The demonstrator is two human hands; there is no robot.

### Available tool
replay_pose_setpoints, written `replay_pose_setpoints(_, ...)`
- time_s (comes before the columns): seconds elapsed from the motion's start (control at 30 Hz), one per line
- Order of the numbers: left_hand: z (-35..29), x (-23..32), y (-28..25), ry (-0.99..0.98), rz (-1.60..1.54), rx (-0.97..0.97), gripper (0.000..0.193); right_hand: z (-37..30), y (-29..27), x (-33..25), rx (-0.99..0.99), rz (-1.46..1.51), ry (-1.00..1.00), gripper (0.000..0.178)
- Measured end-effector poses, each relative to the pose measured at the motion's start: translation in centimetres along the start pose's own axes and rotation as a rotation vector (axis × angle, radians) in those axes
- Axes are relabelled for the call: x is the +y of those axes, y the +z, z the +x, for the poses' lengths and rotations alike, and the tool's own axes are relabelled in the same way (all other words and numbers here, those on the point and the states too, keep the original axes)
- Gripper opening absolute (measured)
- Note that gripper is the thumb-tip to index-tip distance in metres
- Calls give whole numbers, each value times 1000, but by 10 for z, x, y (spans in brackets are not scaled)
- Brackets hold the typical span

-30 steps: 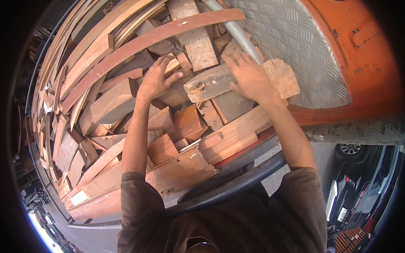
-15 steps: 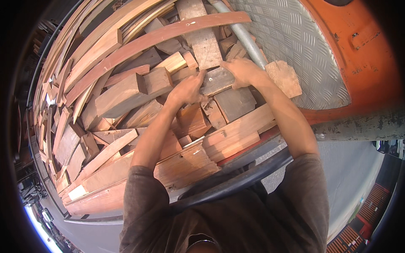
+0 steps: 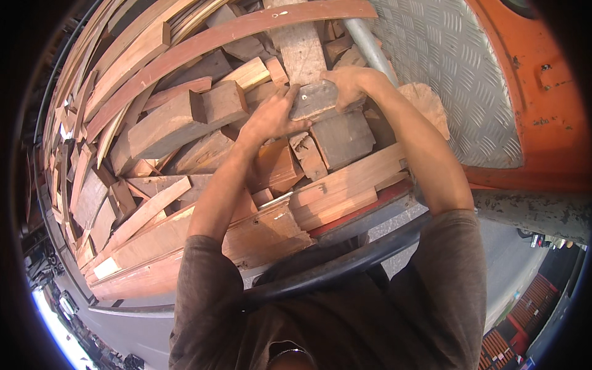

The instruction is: The person picks up pieces of wood from a pile on the ground and loads them onto the back of a truck. They continue to gather and place various wooden planks and scraps into the truck bed.

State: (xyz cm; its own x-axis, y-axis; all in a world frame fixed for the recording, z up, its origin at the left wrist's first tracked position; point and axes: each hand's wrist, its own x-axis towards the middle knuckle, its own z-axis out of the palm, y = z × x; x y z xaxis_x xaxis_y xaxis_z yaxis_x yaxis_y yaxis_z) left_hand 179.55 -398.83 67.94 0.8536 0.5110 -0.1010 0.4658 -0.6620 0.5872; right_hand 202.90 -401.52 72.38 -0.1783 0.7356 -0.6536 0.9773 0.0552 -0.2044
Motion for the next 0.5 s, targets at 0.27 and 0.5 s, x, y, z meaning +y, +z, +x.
replay_pose_setpoints(0.27,9,7,-20,-61,22,-210,84,5,-9,1,-155,63,65,102)
replay_pose_setpoints(0.5,-14,-12,27,1,214,154,95,12,21,-9,74,-97,118,117)
